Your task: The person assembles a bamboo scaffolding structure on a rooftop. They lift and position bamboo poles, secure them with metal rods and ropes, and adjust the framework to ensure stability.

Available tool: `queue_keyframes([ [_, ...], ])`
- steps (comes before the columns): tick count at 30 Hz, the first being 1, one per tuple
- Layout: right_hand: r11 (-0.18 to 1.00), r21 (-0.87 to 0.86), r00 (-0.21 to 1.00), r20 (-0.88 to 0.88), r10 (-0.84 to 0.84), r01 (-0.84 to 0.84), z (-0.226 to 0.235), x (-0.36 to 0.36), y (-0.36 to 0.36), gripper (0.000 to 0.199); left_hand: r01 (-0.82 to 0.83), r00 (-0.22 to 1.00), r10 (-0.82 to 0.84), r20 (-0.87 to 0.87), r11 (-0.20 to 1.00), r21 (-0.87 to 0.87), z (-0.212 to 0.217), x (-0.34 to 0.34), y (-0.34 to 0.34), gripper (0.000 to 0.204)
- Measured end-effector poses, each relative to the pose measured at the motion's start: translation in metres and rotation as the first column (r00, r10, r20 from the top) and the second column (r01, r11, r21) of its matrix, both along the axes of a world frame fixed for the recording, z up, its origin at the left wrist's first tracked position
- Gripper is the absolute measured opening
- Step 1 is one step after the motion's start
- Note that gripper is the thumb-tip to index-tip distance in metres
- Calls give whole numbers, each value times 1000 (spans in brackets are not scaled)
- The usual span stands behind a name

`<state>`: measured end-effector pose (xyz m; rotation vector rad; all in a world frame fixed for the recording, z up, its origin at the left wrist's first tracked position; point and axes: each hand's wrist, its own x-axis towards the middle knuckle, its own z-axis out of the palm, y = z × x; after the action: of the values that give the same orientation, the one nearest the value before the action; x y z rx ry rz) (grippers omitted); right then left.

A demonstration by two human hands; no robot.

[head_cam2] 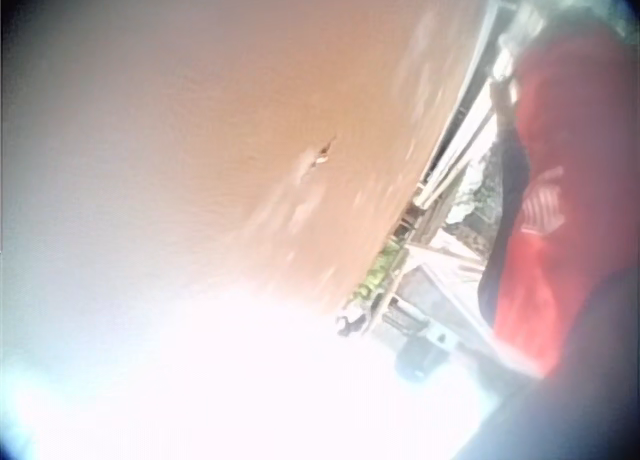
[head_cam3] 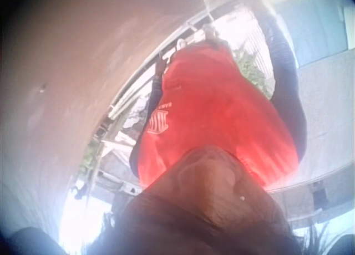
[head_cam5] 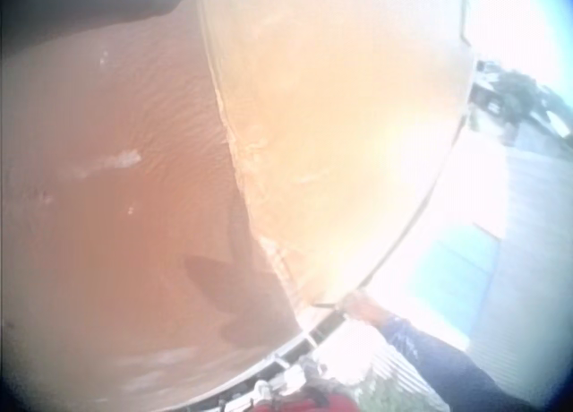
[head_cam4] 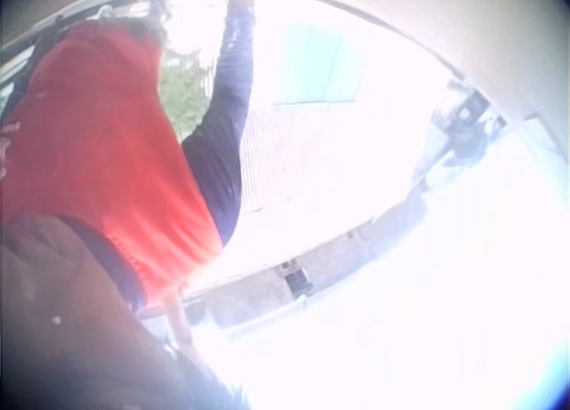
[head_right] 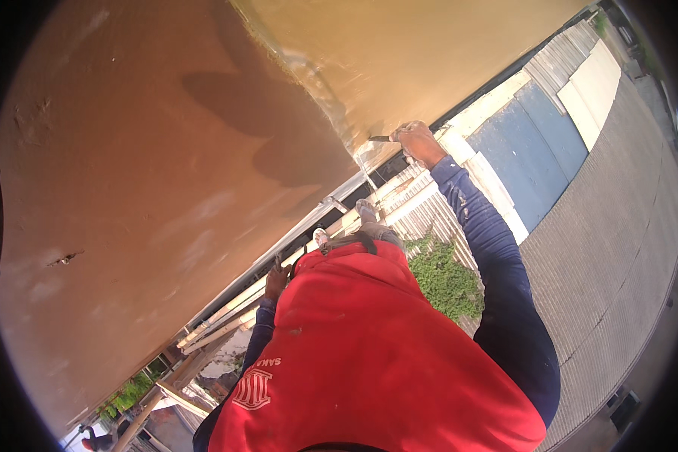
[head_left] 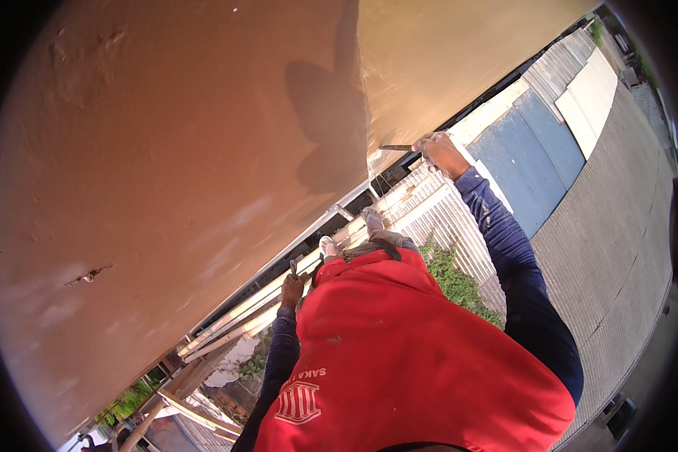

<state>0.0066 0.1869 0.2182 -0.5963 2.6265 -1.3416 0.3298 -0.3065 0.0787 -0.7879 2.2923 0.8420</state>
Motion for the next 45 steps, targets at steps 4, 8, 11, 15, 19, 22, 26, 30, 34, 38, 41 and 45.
queue_keyframes([
  [4,929,-10,819,477,-320,369,59,13,-29,19,87,995,-90,-44,994,-71,-34,62,-26,60],
  [8,996,-15,995,44,-89,90,-33,-9,1,18,5,996,-12,83,996,89,-50,49,5,54],
  [11,952,-176,925,332,-184,252,-33,-9,-22,16,-224,971,217,98,972,70,-74,64,-11,48],
  [15,831,-175,689,661,-299,529,53,24,-17,19,9,989,-23,-144,996,-93,-73,95,-18,33],
  [19,859,-251,809,522,-270,447,13,25,-27,23,270,935,-300,-190,948,-171,-85,94,-27,29],
  [22,934,-225,949,218,-230,278,-22,15,-27,28,362,894,-399,-204,911,-198,-94,76,-23,26],
  [26,884,-11,796,441,-414,466,7,64,-18,27,477,827,-525,-202,845,-240,-87,70,-37,25],
  [30,946,181,958,-146,-246,270,-24,69,-32,28,488,832,-544,-105,809,-327,-80,69,-51,29],
  [34,912,133,920,-8,-391,389,-61,81,-35,22,573,805,-587,-88,807,-146,-17,13,-26,45],
  [38,907,123,896,152,-418,402,-18,98,-52,21,413,911,-413,-15,911,-23,32,-47,-16,62],
  [41,922,231,951,-82,-298,309,-66,96,-56,27,640,766,-643,12,760,-115,29,-99,2,59],
  [45,901,192,919,-9,-394,388,-15,123,-59,17,598,798,-602,28,797,88,118,-181,105,49],
])
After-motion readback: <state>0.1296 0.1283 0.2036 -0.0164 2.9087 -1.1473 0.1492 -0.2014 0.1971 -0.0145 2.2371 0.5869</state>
